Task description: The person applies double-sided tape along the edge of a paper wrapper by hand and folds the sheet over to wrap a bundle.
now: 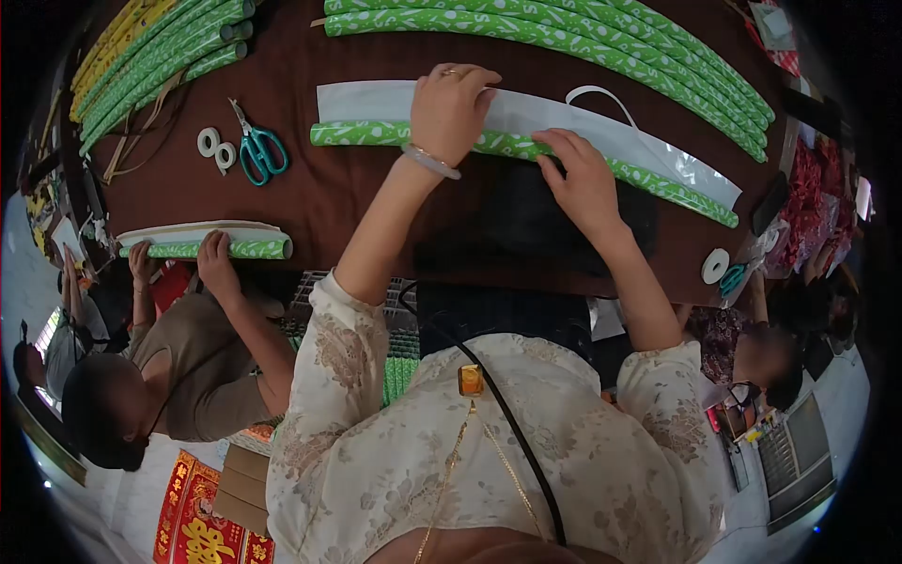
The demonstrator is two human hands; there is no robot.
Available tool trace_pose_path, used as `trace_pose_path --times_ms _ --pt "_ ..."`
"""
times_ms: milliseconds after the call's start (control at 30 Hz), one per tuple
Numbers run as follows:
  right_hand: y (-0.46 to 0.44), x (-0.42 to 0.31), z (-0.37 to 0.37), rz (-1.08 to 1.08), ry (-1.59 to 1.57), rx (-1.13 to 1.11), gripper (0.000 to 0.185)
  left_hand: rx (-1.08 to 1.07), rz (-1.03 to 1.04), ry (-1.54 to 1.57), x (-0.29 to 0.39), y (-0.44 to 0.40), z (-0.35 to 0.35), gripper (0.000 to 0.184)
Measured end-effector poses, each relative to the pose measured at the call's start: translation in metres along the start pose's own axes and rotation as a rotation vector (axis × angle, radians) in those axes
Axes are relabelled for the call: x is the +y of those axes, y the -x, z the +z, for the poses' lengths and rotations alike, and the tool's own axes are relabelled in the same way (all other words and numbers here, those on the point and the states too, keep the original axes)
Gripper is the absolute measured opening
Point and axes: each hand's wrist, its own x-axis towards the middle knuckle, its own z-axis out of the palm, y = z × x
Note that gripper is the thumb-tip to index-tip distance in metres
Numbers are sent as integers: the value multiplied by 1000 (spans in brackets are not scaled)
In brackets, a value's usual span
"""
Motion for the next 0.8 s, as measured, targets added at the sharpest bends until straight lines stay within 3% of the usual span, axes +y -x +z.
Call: trace_pose_path --times_ms 167,267,333,567,800 --pt "-7 -8 -1 75 -179 27 21 -73 -24 -178 10 -3 19 19" --pt "-28 0 0 -27 -156 110 22 -130 -23 -199 9 -3 19 19" --pt "-47 8 -5 -190 54 136 25 -154 -21 -216 10 -4 18 19" --pt "-65 21 -8 -172 200 -97 26 -135 -58 -129 17 -3 13 9" --pt "-60 29 5 -142 66 -97 19 -148 -32 -59 14 -5 10 7"
